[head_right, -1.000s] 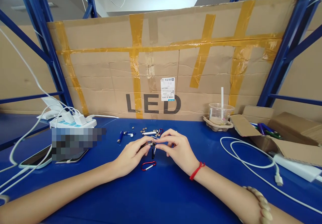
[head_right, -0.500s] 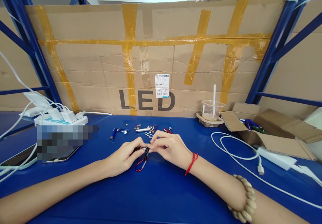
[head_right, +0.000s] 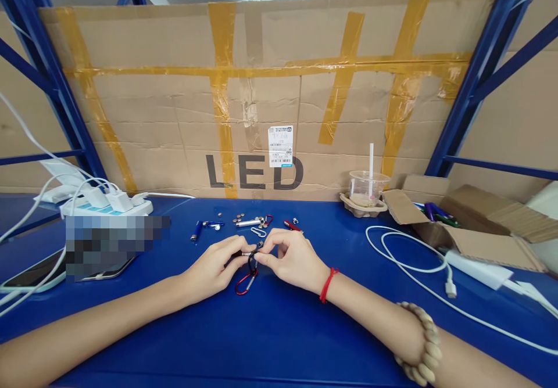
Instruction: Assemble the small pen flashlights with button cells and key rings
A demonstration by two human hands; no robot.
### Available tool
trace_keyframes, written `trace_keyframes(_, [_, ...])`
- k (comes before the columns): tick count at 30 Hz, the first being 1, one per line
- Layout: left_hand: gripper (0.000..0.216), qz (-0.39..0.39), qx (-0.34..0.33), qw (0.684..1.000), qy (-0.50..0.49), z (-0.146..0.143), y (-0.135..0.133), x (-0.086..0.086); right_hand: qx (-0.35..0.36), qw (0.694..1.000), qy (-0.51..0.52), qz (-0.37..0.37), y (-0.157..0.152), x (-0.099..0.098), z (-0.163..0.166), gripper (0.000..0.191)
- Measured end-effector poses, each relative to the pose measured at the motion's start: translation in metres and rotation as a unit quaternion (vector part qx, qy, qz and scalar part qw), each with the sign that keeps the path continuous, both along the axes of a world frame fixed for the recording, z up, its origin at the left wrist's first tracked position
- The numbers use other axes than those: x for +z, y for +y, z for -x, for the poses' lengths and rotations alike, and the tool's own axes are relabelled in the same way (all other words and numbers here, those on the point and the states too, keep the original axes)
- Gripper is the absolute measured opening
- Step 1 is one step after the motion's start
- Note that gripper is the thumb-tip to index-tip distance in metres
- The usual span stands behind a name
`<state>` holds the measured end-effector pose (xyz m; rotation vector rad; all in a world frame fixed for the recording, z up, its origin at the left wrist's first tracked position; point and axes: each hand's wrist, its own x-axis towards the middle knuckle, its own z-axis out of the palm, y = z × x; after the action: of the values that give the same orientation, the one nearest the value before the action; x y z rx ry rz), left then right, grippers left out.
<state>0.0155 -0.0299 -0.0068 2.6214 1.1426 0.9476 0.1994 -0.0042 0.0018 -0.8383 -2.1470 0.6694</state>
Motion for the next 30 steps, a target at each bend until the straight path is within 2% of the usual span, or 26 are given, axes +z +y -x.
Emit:
trace_keyframes(5, [0.013, -0.014, 0.004, 1.000, -0.005, -0.001, 0.000, 0.002, 0.000, 0.988, 0.030, 0.151, 0.003, -0.005, 0.003, 0.030])
trace_keyframes(12, [0.022, 0.000, 0.011, 1.000, -0.012, -0.003, -0.002, 0.006, -0.008, 0.975, 0.056, 0.216, 0.005, -0.003, 0.003, 0.029])
trace_keyframes(18, [0.019, -0.017, 0.045, 0.999, -0.004, -0.003, -0.001, 0.006, -0.015, 0.975, 0.041, 0.220, 0.007, -0.004, 0.005, 0.032])
trace_keyframes(22, [0.019, -0.037, 0.066, 0.997, 0.007, -0.003, 0.000, 0.006, -0.005, 0.978, 0.106, 0.182, 0.008, -0.005, 0.006, 0.036])
trace_keyframes(26, [0.018, -0.045, 0.074, 0.995, 0.050, -0.004, -0.001, 0.007, 0.047, 0.972, 0.147, 0.178, 0.003, -0.002, 0.007, 0.036])
trace_keyframes(30, [0.016, -0.089, 0.056, 0.989, 0.102, -0.006, -0.002, 0.009, 0.095, 0.953, 0.182, 0.223, -0.010, 0.001, 0.009, 0.033])
